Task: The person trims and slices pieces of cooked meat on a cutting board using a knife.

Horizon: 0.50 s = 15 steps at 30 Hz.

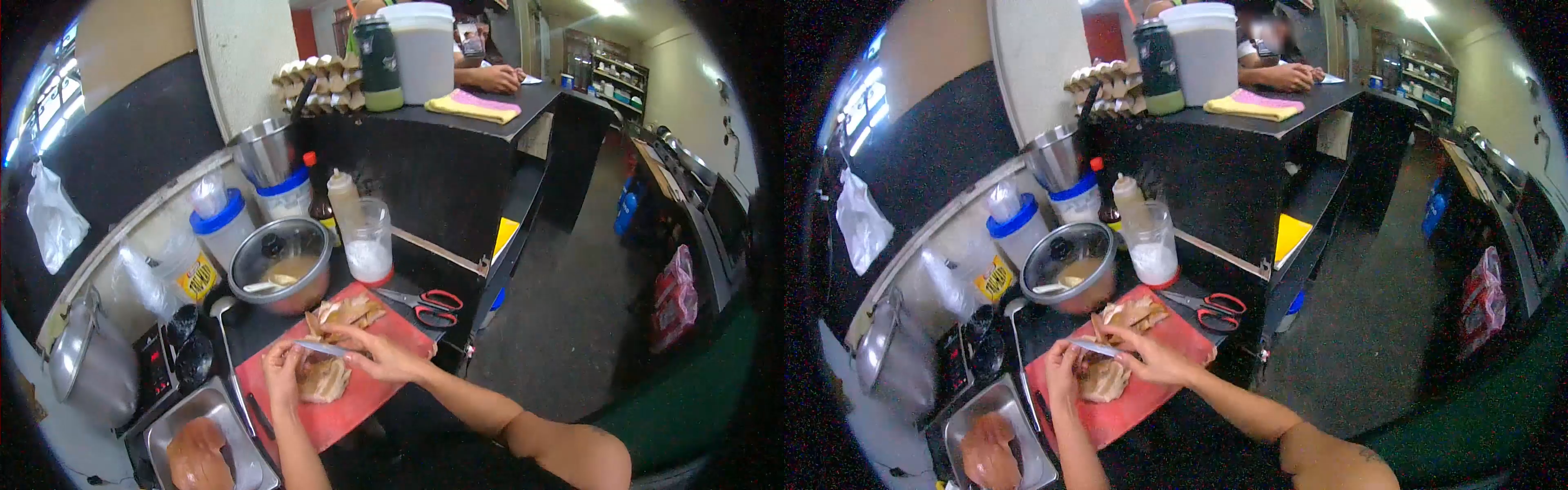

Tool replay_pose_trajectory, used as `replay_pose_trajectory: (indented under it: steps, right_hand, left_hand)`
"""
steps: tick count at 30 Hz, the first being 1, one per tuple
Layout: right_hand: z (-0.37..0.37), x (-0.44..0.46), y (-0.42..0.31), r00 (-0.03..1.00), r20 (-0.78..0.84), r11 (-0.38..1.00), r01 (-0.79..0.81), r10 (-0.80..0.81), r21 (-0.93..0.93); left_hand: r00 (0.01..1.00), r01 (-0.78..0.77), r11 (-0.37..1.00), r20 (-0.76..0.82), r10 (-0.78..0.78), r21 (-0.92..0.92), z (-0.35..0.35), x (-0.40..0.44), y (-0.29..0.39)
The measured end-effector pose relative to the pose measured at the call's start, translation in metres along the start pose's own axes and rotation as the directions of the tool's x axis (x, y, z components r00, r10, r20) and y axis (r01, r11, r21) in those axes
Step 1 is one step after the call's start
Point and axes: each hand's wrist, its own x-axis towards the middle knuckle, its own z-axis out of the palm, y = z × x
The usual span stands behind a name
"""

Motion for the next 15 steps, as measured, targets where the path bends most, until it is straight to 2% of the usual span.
replay_pose_trajectory:
  steps: [1, 4, 5, 8, 10, 11, 14, 15]
  right_hand:
    - [0.001, -0.003, 0.0, 1.0, 0.004, 0.996, -0.031, 0.031, 0.084]
    - [0.0, -0.011, 0.009, 0.999, -0.036, 1.0, -0.015, 0.015, -0.002]
    - [0.0, -0.012, 0.01, 0.998, -0.054, 1.0, -0.009, 0.01, 0.029]
    - [0.001, -0.014, 0.012, 0.994, -0.083, 0.995, 0.064, -0.07, -0.074]
    - [0.003, -0.011, 0.013, 0.998, -0.043, 0.996, -0.045, 0.049, 0.083]
    - [0.005, -0.011, 0.016, 0.998, -0.054, 0.995, -0.031, 0.036, 0.09]
    - [0.007, -0.008, 0.009, 0.998, -0.067, 0.998, -0.01, 0.006, -0.057]
    - [0.007, -0.006, 0.006, 0.999, -0.04, 0.999, -0.007, 0.006, -0.04]
  left_hand:
    - [1.0, 0.0, 1.0, -0.002, 0.0, 0.019, 0.003, -0.002, 0.003]
    - [1.0, 0.02, 0.999, 0.009, -0.02, 0.025, 0.011, -0.002, 0.009]
    - [1.0, 0.018, 0.999, 0.022, -0.019, 0.037, 0.012, -0.003, 0.01]
    - [0.998, 0.009, 0.997, 0.065, -0.014, 0.081, 0.007, -0.001, 0.007]
    - [0.997, 0.013, 0.997, 0.08, -0.018, 0.071, 0.001, -0.003, 0.004]
    - [0.996, 0.013, 0.999, 0.085, -0.016, 0.038, 0.003, -0.002, 0.003]
    - [0.99, 0.04, 0.999, 0.135, -0.04, 0.004, 0.001, -0.002, 0.001]
    - [0.988, 0.057, 0.998, 0.142, -0.058, 0.01, 0.004, -0.003, 0.003]
